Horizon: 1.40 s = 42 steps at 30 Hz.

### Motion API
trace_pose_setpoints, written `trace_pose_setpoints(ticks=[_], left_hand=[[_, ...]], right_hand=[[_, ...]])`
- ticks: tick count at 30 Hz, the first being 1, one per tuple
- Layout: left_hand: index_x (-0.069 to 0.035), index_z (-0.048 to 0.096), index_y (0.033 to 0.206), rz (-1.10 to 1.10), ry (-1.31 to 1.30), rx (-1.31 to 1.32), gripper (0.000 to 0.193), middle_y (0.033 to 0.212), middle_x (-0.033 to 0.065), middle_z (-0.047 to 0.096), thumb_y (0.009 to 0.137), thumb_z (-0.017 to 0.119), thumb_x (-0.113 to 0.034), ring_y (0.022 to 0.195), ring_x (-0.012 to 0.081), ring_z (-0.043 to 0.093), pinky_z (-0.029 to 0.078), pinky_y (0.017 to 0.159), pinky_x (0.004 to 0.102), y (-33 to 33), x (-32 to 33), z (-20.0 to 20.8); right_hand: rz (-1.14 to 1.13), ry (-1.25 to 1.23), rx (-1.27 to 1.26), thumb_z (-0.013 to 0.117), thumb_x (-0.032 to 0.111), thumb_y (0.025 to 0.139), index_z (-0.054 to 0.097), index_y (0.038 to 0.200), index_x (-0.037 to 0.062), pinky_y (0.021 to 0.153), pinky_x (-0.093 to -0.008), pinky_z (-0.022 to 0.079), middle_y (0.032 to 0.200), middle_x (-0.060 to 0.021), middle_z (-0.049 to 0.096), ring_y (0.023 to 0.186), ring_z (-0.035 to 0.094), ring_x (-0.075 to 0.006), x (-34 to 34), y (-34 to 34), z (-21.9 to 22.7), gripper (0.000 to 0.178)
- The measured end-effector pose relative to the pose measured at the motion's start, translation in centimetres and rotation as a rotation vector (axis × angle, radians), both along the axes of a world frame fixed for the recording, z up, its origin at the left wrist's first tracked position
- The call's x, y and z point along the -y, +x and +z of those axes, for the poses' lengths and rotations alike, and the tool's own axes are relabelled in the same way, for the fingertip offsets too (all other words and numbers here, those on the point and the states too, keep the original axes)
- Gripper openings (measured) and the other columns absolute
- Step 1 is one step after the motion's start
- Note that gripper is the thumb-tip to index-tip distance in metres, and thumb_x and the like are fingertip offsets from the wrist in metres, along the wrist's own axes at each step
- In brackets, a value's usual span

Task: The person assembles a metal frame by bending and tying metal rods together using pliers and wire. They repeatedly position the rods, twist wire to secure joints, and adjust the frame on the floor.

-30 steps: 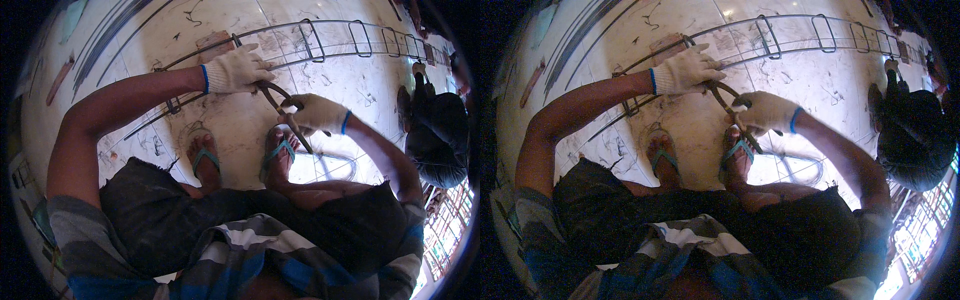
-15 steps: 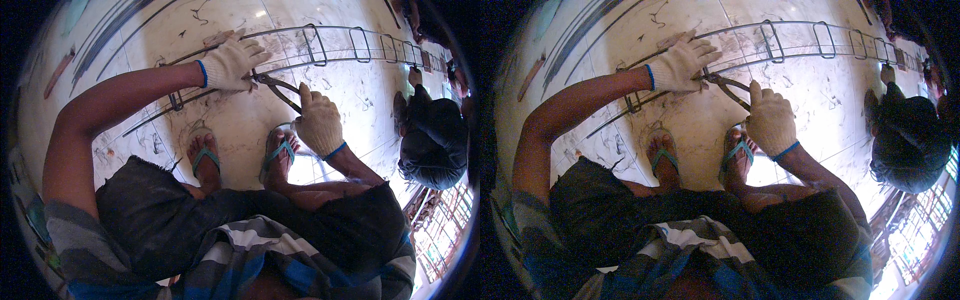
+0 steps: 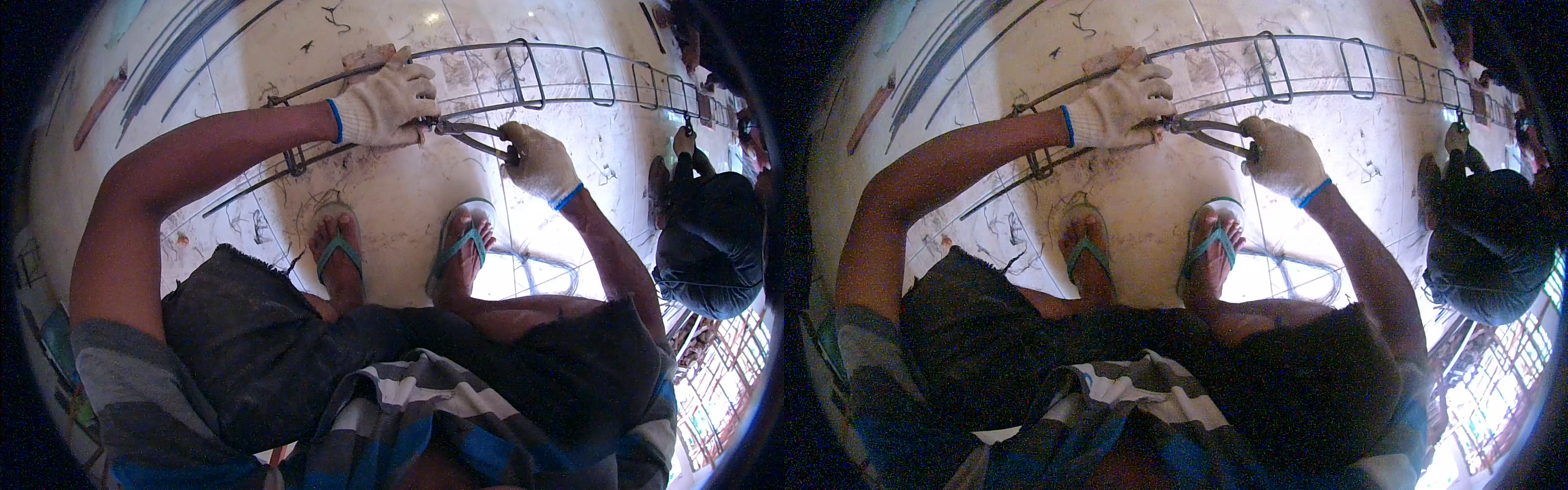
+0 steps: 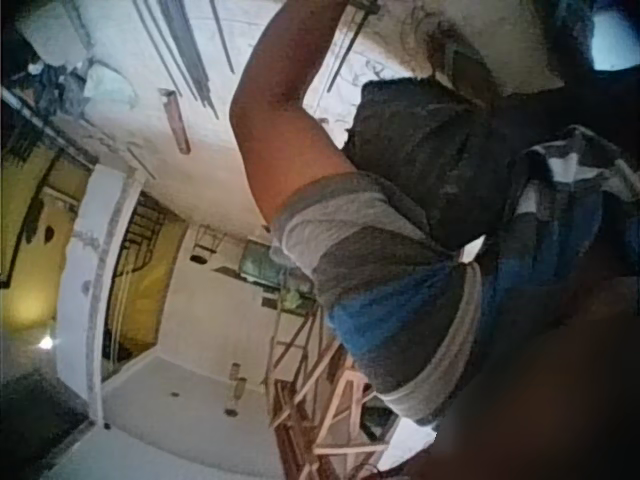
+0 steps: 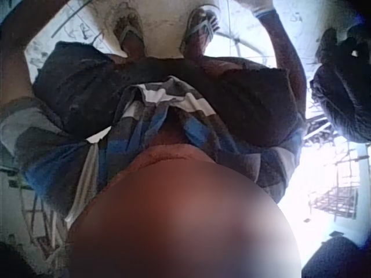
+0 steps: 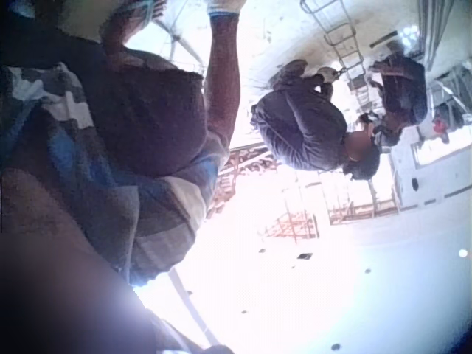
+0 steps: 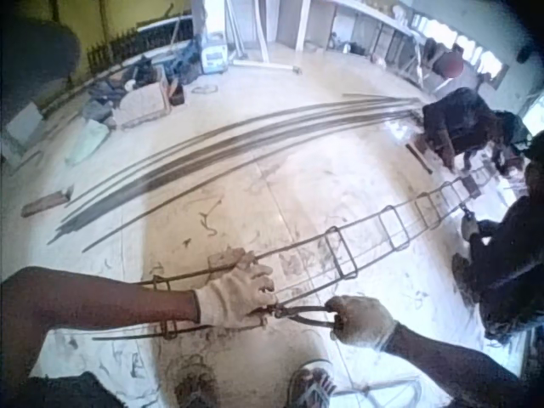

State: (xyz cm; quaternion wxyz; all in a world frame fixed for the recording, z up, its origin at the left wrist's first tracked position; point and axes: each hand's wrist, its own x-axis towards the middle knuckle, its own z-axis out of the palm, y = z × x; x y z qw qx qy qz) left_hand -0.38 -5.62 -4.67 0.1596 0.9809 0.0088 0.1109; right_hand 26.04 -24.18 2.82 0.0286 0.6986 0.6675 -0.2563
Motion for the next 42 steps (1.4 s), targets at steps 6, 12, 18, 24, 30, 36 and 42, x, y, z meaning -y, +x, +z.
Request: trace_pose_setpoints(ticks=[6,12,18,24,30,36,42], left_hand=[[-0.017,0.071,0.111,-0.006,-0.036,0.052,0.037,0.119,0.0081,0.065,0.081,0.081,-0.036,0.134,0.0350,0.055,0.034,0.117,0.0650,0.2,-0.1,-0.2],[-0.018,0.074,0.111,0.008,-0.051,-0.001,0.036,0.116,0.0061,0.067,0.082,0.080,-0.037,0.132,0.0313,0.056,0.029,0.120,0.0632,-0.1,-0.2,-0.4],[-0.017,0.073,0.110,-0.001,-0.035,0.036,0.037,0.116,0.0070,0.067,0.079,0.082,-0.036,0.132,0.0354,0.055,0.031,0.119,0.0655,0.2,-0.1,0.2],[-0.017,0.069,0.122,-0.004,-0.030,-0.009,0.050,0.123,0.0083,0.065,0.078,0.083,-0.034,0.135,0.0351,0.053,0.029,0.120,0.0669,0.1,-0.1,0.2],[-0.014,0.058,0.142,-0.088,0.046,0.049,0.084,0.136,0.0109,0.061,0.068,0.090,-0.034,0.137,0.0341,0.053,0.028,0.121,0.0662,1.9,-0.2,2.2],[-0.013,0.058,0.142,-0.289,-0.111,-0.046,0.093,0.136,0.0115,0.061,0.059,0.095,-0.036,0.136,0.0328,0.054,0.025,0.125,0.0627,3.4,-1.1,3.0],[-0.012,0.062,0.129,-0.349,-0.084,0.019,0.070,0.133,0.0114,0.063,0.068,0.090,-0.034,0.133,0.0328,0.056,0.028,0.124,0.0620,4.8,1.3,1.5]], right_hand=[[0.024,-0.058,-0.092,0.075,0.015,0.079,0.065,0.119,0.0083,0.084,-0.0485,0.059,0.103,-0.0167,0.075,0.096,0.075,-0.0377,-1.0,1.1,-0.5,0.042],[-0.149,-0.320,-0.223,0.071,0.018,0.083,0.063,0.114,0.0012,0.080,-0.0519,0.059,0.096,-0.0271,0.074,0.093,0.074,-0.0459,0.4,-2.0,1.8,0.037],[-0.761,-0.943,-1.036,0.059,0.014,0.095,0.059,0.114,0.0023,0.056,-0.0319,0.048,0.084,-0.0029,0.057,0.063,0.055,-0.0162,2.7,-2.3,0.3,0.022],[-0.976,-1.367,-2.078,0.067,0.027,0.099,0.056,0.116,0.0059,0.055,-0.0252,0.043,0.082,0.0015,0.050,0.063,0.046,-0.0088,4.2,-2.9,-1.5,0.029],[-0.744,-1.060,-1.628,0.069,0.036,0.102,0.056,0.136,-0.0043,0.073,-0.0322,0.061,0.106,-0.0143,0.072,0.085,0.071,-0.0185,4.1,-2.2,-1.4,0.054],[-0.571,-1.100,-1.357,0.070,0.038,0.101,0.059,0.142,-0.0048,0.093,-0.0386,0.063,0.126,-0.0191,0.072,0.111,0.073,-0.0260,1.1,-0.8,0.7,0.061],[-0.444,-1.113,-1.274,0.068,0.054,0.098,0.058,0.142,-0.0055,0.096,-0.0414,0.063,0.128,-0.0226,0.071,0.113,0.073,-0.0295,-0.6,0.1,2.6,0.075]])
